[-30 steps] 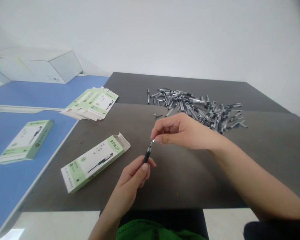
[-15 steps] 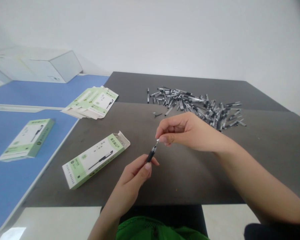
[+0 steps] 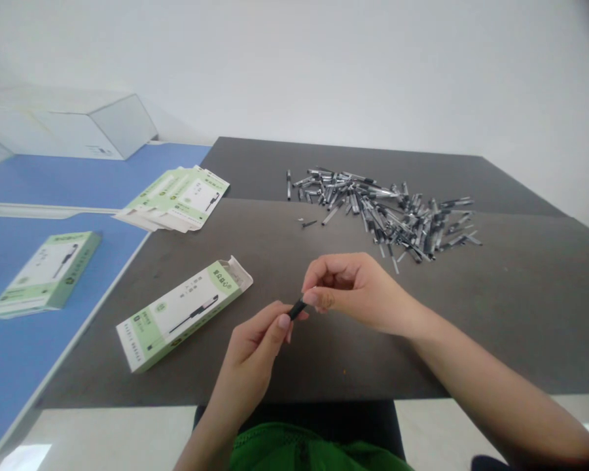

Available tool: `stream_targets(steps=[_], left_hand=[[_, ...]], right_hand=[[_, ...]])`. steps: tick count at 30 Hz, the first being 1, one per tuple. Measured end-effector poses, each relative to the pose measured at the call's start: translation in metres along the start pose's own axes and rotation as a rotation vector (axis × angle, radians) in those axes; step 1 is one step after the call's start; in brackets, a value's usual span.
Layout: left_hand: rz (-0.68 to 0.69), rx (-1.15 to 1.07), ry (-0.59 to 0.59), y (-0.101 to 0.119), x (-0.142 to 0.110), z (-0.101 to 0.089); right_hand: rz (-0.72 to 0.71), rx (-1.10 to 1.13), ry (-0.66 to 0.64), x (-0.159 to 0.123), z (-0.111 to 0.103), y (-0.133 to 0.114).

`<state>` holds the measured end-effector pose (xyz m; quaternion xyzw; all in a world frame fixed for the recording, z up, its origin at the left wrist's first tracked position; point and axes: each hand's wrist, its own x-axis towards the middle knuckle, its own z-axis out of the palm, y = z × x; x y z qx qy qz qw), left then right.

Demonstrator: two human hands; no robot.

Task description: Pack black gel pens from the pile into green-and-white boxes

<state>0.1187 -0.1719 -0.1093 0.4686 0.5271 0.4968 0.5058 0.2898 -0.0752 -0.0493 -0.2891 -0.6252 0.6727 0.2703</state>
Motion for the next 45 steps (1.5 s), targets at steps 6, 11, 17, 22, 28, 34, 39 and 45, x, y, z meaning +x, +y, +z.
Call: stream_targets(steps=[6, 11, 17, 22, 28, 34, 39, 45], left_hand=[[-0.017, -0.188, -0.019, -0.002, -0.001, 0.009], [-0.016, -0.199, 0.115, -0.004, 0.001, 0.015], [-0.03, -0.308, 0.017, -0.001, 0.002, 0.024], [-0.042, -0.207, 0.001, -0.007, 0.004, 0.022], [0.039, -0.172, 0.027, -0.015, 0.009, 0.017], [0.038, -0.219, 0.001, -0.013, 0.011, 0.018], [0.041, -0.231, 0.003, -0.014, 0.011, 0.021], [0.097, -0.226, -0.008, -0.01, 0.011, 0.019]], right_hand=[[-0.122, -0.021, 0.154, -0.01, 0.014, 0.014], [-0.146, 0.054, 0.17, -0.018, 0.016, 0.021], [-0.173, 0.11, 0.182, -0.026, 0.017, 0.027], [-0.174, 0.079, 0.186, -0.026, 0.013, 0.031], [-0.199, -0.168, 0.297, -0.027, 0.006, 0.03], [-0.295, -0.07, 0.168, -0.028, 0.004, 0.03], [-0.133, -0.007, 0.254, -0.027, 0.006, 0.031], [-0.17, 0.087, 0.161, -0.03, 0.005, 0.027]])
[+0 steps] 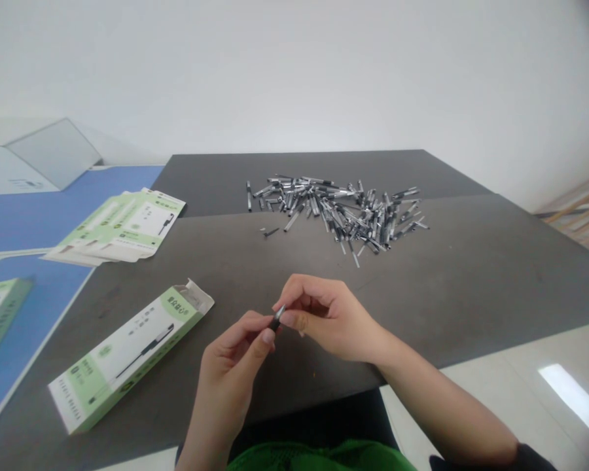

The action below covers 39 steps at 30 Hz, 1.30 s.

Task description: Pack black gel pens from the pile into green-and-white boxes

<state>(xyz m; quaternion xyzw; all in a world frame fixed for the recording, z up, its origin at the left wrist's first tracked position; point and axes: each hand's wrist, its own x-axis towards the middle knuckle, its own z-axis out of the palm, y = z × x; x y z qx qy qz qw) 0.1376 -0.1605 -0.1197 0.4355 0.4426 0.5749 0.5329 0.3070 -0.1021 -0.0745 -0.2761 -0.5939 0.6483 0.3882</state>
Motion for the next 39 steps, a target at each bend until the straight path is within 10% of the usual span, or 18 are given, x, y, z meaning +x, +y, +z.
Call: stream_targets(steps=[11, 18, 25, 31, 39], left_hand=[[-0.044, 0.063, 0.045, -0.004, 0.001, -0.002], [-0.395, -0.033, -0.315, 0.009, -0.001, -0.009], [0.005, 0.302, 0.117, 0.009, -0.003, -0.003], [-0.228, 0.061, -0.007, 0.008, -0.005, -0.007], [-0.014, 0.247, 0.248, 0.007, -0.004, -0.01]], right_hand=[[0.069, 0.123, 0.029, 0.007, 0.007, 0.005], [-0.058, 0.132, 0.157, 0.006, -0.002, -0.003], [-0.044, 0.146, 0.202, 0.005, 0.002, -0.004], [0.024, 0.102, 0.213, 0.006, 0.004, -0.004], [0.035, 0.092, 0.217, 0.006, 0.008, -0.003]])
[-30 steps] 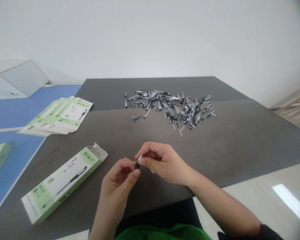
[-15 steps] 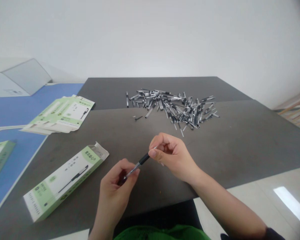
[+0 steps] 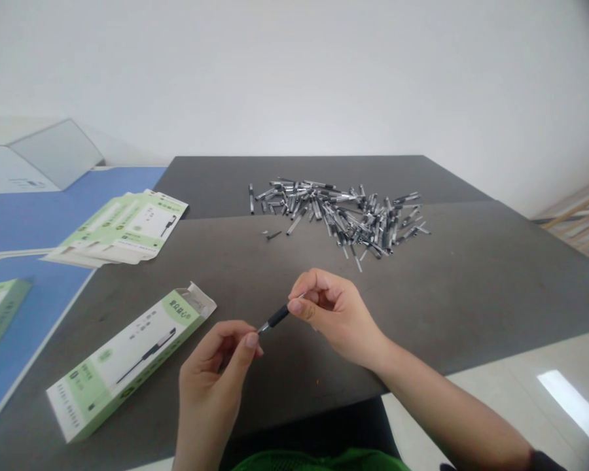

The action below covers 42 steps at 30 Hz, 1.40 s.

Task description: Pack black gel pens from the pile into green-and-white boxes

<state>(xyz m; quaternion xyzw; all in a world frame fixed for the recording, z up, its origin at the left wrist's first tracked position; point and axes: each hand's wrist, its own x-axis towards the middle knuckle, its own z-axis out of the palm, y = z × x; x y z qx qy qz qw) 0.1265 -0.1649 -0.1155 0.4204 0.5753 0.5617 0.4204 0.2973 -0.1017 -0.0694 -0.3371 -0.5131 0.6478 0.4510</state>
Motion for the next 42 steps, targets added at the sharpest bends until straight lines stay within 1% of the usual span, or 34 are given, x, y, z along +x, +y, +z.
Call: stream_targets(steps=[3, 4, 5, 6, 9, 12, 14, 15, 16, 18, 19, 20, 21, 22, 23, 24, 26, 29, 33, 38, 42], left_hand=[[-0.089, 0.005, -0.204, -0.002, -0.001, -0.004], [-0.094, 0.036, -0.23, -0.004, -0.002, -0.006], [-0.072, 0.084, -0.216, -0.005, -0.003, -0.007], [-0.022, 0.143, -0.176, -0.007, -0.003, -0.008], [0.229, 0.318, -0.053, -0.01, -0.005, -0.007], [0.497, 0.477, 0.028, -0.009, -0.004, -0.003], [0.582, 0.539, 0.064, -0.007, -0.003, -0.001], [0.58, 0.551, 0.066, -0.006, -0.003, -0.001], [0.546, 0.554, 0.068, -0.005, -0.002, -0.002], [0.41, 0.534, 0.083, -0.004, -0.001, -0.002], [0.334, 0.511, 0.108, -0.003, -0.002, -0.002], [0.262, 0.483, 0.143, -0.003, -0.002, -0.002], [0.204, 0.454, 0.178, -0.003, -0.003, -0.002], [0.164, 0.426, 0.203, -0.003, -0.004, -0.001], [0.141, 0.404, 0.216, -0.003, -0.006, 0.001], [0.131, 0.39, 0.22, -0.003, -0.007, 0.002], [0.13, 0.379, 0.218, -0.004, -0.009, 0.003], [0.113, 0.375, 0.247, -0.006, -0.01, 0.003], [0.105, 0.374, 0.243, -0.006, -0.01, 0.002], [0.142, 0.397, 0.241, -0.005, -0.01, 0.003], [0.143, 0.405, 0.228, -0.006, -0.009, 0.002]], right_hand=[[0.006, -0.007, 0.004, 0.003, 0.001, 0.005], [0.012, -0.004, 0.002, 0.005, 0.001, 0.007], [0.017, -0.001, -0.001, 0.007, 0.001, 0.008], [0.023, 0.002, -0.007, 0.009, 0.001, 0.009], [0.042, 0.006, -0.018, 0.015, 0.003, 0.012], [0.063, 0.011, -0.013, 0.017, 0.005, 0.013], [0.087, -0.034, -0.053, 0.021, 0.001, 0.011], [0.102, -0.082, -0.105, 0.025, -0.004, 0.009], [0.108, -0.148, -0.166, 0.032, -0.012, 0.005], [0.074, -0.343, -0.263, 0.055, -0.037, -0.005], [0.003, -0.461, -0.227, 0.07, -0.053, -0.01], [-0.081, -0.622, -0.137, 0.087, -0.071, -0.016], [-0.139, -0.841, -0.008, 0.105, -0.089, -0.021], [-0.135, -1.1, 0.104, 0.122, -0.106, -0.025], [-0.082, -1.348, 0.132, 0.137, -0.122, -0.027], [-0.051, -1.428, 0.136, 0.15, -0.135, -0.028], [0.0, -1.529, 0.102, 0.167, -0.154, -0.025], [0.049, -1.593, 0.04, 0.175, -0.168, -0.016], [0.061, -1.645, 0.0, 0.174, -0.174, -0.006], [0.028, -1.667, -0.034, 0.173, -0.178, -0.002], [-0.033, -1.667, -0.034, 0.169, -0.178, 0.002]])
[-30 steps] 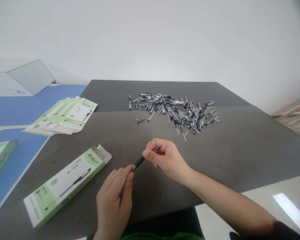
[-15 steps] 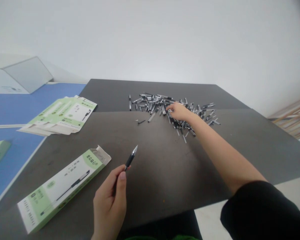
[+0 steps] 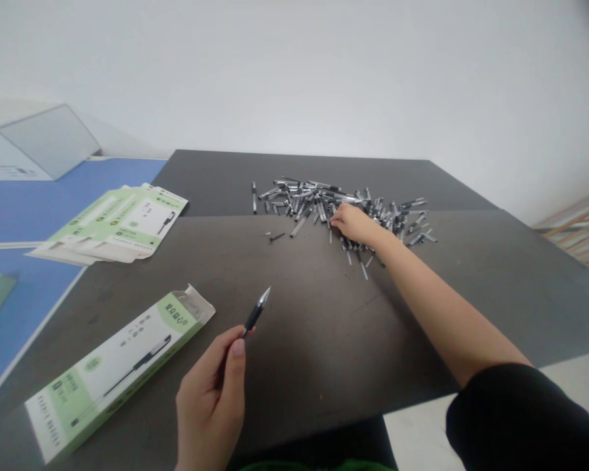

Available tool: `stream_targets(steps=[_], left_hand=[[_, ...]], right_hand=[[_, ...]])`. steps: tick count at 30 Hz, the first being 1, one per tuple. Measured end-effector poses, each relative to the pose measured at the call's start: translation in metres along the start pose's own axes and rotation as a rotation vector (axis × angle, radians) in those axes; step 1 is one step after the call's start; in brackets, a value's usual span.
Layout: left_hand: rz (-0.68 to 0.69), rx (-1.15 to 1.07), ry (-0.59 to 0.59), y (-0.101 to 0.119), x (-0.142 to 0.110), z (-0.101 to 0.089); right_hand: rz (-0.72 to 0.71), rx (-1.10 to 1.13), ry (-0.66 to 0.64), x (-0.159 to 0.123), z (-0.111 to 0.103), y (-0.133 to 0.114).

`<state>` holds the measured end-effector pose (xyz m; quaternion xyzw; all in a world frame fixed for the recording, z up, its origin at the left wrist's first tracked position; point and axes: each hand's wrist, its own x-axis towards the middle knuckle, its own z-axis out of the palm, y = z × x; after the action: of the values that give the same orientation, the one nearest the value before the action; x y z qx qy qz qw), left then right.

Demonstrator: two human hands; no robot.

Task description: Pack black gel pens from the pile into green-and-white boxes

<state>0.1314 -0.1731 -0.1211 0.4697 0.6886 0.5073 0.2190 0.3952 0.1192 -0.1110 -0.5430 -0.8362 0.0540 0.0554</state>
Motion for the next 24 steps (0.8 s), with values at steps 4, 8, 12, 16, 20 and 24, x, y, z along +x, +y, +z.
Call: stream_targets(steps=[4, 8, 12, 16, 20, 24], left_hand=[[0.015, -0.001, -0.012, 0.001, 0.001, 0.0], [0.014, 0.01, -0.027, 0.004, 0.002, 0.0], [0.004, -0.002, -0.043, 0.004, 0.002, 0.0], [0.012, -0.014, -0.038, 0.004, 0.003, 0.001], [0.003, 0.012, -0.036, 0.005, 0.003, 0.0], [0.022, 0.021, -0.034, 0.004, 0.003, 0.001]], right_hand=[[-0.011, 0.023, 0.04, -0.009, 0.003, -0.002], [-0.005, 0.051, 0.047, -0.018, 0.0, -0.003], [0.013, 0.058, 0.06, -0.018, -0.002, -0.003], [0.043, 0.058, 0.023, -0.012, 0.0, -0.004], [0.063, 0.081, 0.036, -0.01, 0.0, -0.007], [0.079, 0.116, 0.128, -0.021, -0.007, -0.016]])
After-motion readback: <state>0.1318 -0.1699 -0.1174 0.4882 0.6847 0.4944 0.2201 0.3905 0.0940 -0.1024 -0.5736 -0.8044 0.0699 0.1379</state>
